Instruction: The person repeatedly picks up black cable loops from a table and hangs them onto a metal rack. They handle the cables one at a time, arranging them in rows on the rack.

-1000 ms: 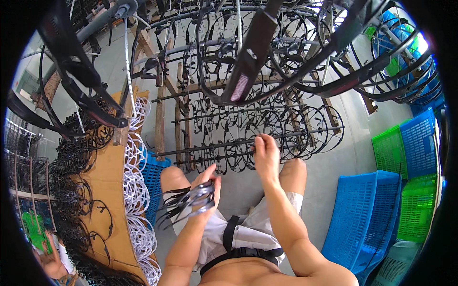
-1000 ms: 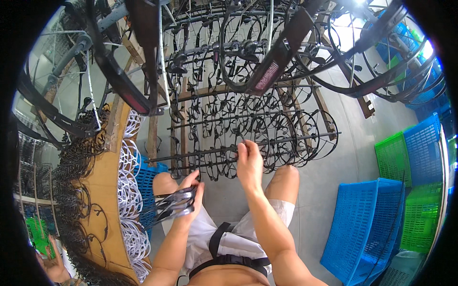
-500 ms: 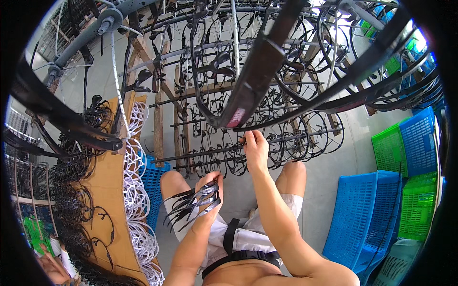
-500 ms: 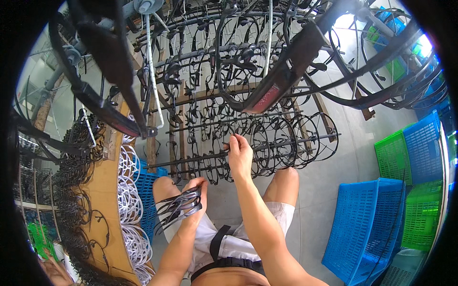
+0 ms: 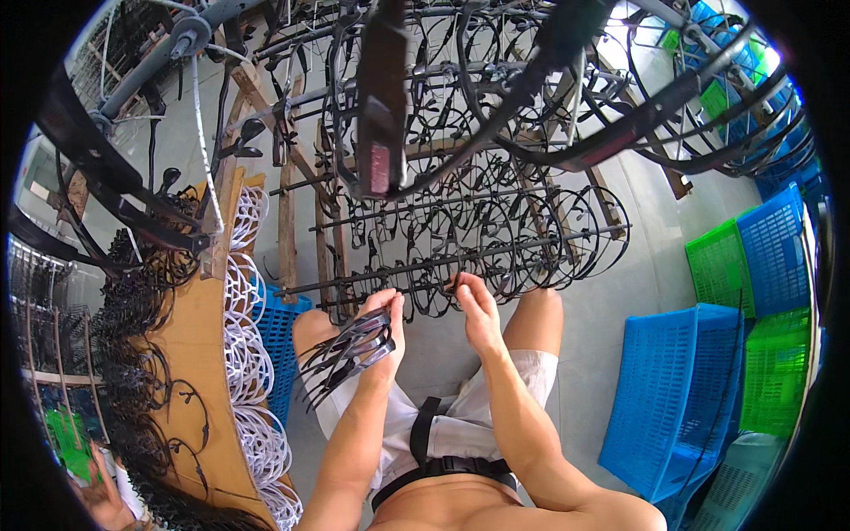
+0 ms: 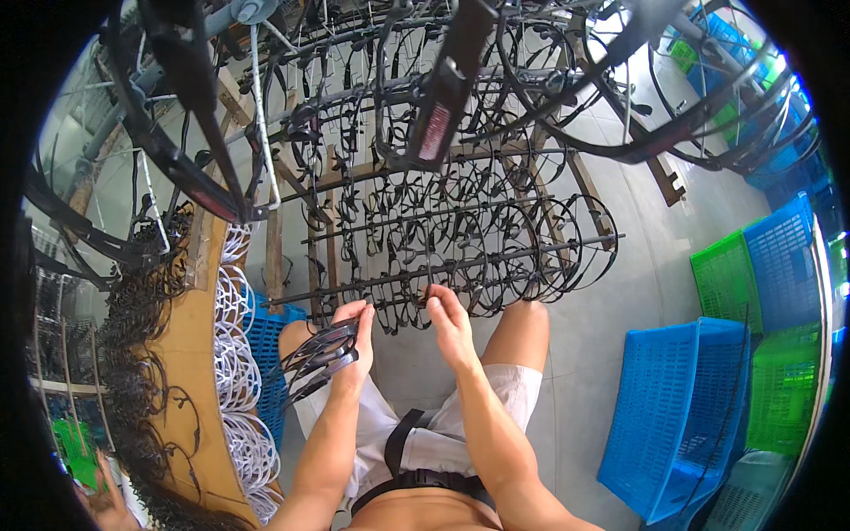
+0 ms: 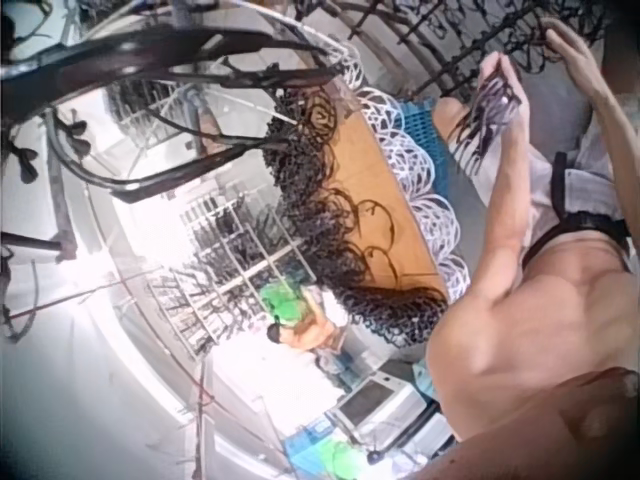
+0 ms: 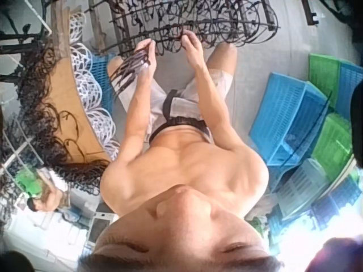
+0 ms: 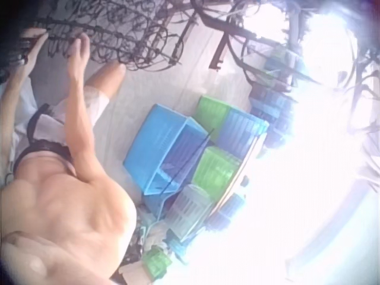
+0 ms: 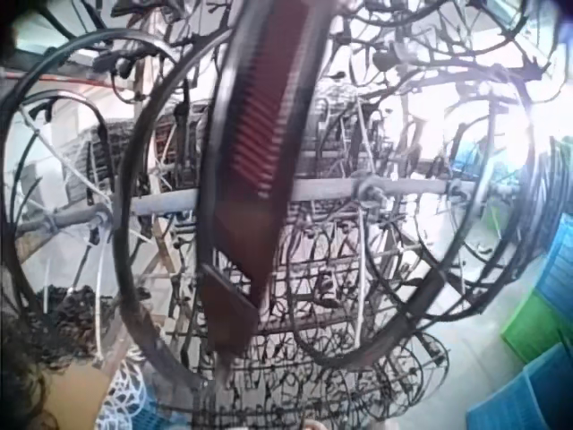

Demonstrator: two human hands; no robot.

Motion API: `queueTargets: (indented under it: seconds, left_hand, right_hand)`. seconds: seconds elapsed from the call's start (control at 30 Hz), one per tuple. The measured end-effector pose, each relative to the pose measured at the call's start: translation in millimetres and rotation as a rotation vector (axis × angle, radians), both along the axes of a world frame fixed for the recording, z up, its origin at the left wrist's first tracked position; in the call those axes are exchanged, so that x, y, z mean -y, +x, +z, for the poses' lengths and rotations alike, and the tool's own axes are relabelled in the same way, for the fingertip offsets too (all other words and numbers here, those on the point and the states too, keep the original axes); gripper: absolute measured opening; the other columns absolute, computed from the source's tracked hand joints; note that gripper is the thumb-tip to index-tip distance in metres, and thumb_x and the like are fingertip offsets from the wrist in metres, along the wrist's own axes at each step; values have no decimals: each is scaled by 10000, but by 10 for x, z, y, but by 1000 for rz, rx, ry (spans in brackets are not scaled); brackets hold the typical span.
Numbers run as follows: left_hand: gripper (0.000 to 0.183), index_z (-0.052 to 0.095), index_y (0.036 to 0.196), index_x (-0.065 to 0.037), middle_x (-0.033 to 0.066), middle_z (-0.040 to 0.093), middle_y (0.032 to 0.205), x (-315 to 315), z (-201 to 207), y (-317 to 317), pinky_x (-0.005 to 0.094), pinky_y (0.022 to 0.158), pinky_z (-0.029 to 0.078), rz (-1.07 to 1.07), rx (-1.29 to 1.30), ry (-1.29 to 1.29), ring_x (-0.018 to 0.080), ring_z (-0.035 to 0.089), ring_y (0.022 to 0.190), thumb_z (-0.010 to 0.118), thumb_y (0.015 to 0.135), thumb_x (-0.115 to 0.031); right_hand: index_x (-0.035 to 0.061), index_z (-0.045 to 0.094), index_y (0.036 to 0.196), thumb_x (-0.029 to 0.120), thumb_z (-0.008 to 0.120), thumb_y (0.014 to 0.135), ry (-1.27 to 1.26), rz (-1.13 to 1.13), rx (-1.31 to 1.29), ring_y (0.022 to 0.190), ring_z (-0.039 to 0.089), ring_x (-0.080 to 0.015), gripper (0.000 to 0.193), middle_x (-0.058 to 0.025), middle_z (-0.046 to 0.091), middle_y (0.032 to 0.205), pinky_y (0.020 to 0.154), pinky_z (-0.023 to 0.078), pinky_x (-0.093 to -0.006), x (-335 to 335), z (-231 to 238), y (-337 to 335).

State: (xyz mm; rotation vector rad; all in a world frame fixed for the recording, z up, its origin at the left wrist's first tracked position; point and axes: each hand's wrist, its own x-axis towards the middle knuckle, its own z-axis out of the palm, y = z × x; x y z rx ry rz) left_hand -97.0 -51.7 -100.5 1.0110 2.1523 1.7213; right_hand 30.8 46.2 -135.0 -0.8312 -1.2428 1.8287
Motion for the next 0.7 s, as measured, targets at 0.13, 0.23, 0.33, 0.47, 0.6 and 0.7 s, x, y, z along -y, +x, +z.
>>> queueTargets:
  seconds: [0.13, 0.23, 0.33, 0.47, 0.6, 0.7]
  left_hand:
    - [163, 616, 970, 0, 104, 656, 815, -15, -10, 18, 302, 665, 494, 28, 24, 5, 187, 626, 713, 629, 898, -147]
    - [164, 616, 975, -2, 111, 655, 829, -1, -75, 8, 306, 675, 498, 32, -20, -2, 189, 628, 726, 629, 898, -146]
    - [165, 612, 984, -2, 120, 657, 835, 29, -104, 14, 311, 690, 504, 0, -24, -17, 206, 637, 744, 618, 902, -146]
    - [177, 602, 996, 7, 115, 655, 863, 154, -256, 25, 301, 709, 506, -28, -42, -10, 192, 634, 762, 616, 903, -142]
    - [229, 568, 1069, -9, 72, 619, 930, 351, 155, 148, 267, 739, 485, 3, 218, -38, 134, 594, 816, 644, 888, -128]
    - [178, 520, 936, -79, 27, 541, 849, 520, 372, 150, 272, 738, 471, -99, 800, 148, 129, 549, 794, 643, 898, -202]
  right_hand:
    - [9, 560, 1052, 178, 585, 935, 13, 9, -16, 755, 482, -46, 207, 39, 538, 861, 703, 416, -196, 89, -17, -41]
    - [31, 546, 945, 175, 585, 936, -60, -15, -87, 700, 497, -53, 149, 30, 531, 797, 686, 433, -206, 111, -3, -94]
    - [49, 523, 861, 158, 581, 934, -175, -102, -204, 694, 514, -59, 144, 17, 530, 778, 669, 433, -211, 191, -36, -158]
    - [53, 531, 825, 121, 572, 928, -170, -180, -162, 692, 515, -58, 131, 43, 496, 714, 694, 454, -232, 207, 108, -234]
    - [20, 543, 1115, 132, 652, 867, 487, -323, 507, 968, 525, -210, 293, -121, 552, 1001, 871, 431, -324, 319, 352, -76]
    - [8, 500, 1215, 155, 685, 832, 814, -70, 426, 1054, 478, -337, 450, -185, 503, 1157, 943, 395, -392, 482, 619, 97]
